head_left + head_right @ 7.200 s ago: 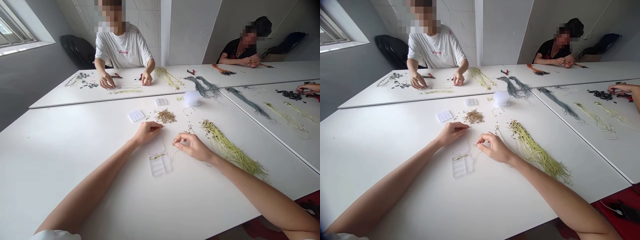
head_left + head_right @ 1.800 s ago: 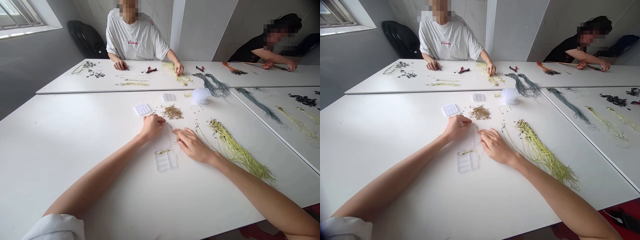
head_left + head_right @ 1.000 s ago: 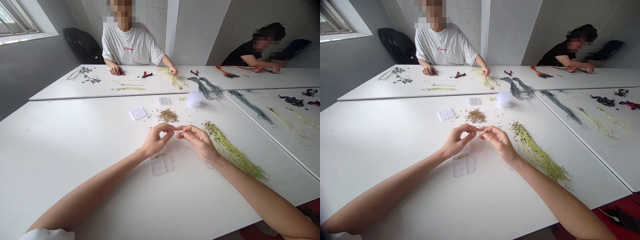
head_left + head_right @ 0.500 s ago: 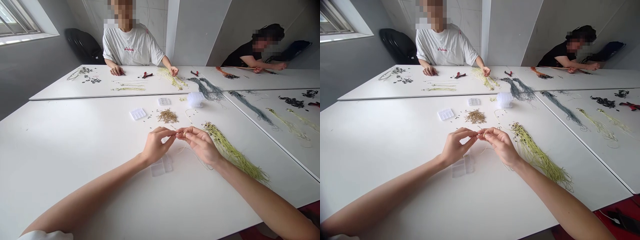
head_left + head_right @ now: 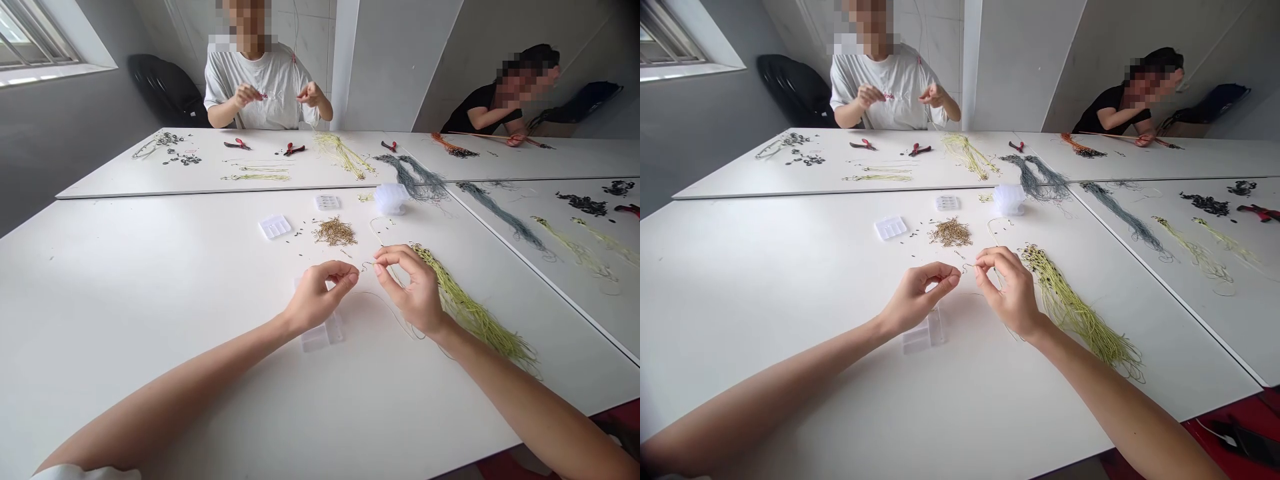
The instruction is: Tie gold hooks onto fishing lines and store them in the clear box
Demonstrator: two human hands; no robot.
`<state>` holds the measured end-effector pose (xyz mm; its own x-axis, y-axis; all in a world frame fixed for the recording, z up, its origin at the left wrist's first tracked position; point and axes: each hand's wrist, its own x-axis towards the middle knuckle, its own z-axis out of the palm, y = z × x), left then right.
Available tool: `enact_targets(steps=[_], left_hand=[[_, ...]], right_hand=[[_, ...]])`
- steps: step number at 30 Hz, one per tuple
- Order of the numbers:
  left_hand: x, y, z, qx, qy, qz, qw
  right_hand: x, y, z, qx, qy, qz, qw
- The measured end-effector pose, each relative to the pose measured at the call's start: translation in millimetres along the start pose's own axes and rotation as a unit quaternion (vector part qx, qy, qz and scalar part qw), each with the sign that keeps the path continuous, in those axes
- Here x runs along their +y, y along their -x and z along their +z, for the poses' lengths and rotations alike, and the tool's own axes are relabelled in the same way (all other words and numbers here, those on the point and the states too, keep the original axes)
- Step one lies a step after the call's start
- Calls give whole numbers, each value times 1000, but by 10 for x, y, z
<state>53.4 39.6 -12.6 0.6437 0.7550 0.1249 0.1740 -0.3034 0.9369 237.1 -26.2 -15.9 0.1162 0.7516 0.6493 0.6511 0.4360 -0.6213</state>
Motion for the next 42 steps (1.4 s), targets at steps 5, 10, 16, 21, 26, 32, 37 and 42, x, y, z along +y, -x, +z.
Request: enact_targets(steps=[5, 10, 16, 21, 26, 32, 37, 42], left_hand=[[-19, -1, 1, -18, 78, -56, 995], [-14, 3, 2, -24, 105, -75, 991], [3, -3, 3, -12, 131, -88, 987], [27, -8, -3, -7, 162, -97, 982], [16, -6, 6, 0, 189, -94, 977], [-3, 5, 18, -16, 233, -101, 967], [6, 16, 28, -18, 233, -88, 968], [3, 25, 32, -37, 176, -59, 982]], right_hand=[[15, 31, -7, -2, 58, -63, 996], [66, 33, 6, -7, 87, -88, 992], [117, 24, 0, -5, 111, -106, 988], [101, 45, 21, -20, 97, -93, 991], [28, 90, 45, -31, 54, -15, 998], [-21, 65, 79, -93, -234, 206, 946], [21, 58, 141, -95, -366, 285, 881], [30, 84, 166, -92, -379, 288, 875]])
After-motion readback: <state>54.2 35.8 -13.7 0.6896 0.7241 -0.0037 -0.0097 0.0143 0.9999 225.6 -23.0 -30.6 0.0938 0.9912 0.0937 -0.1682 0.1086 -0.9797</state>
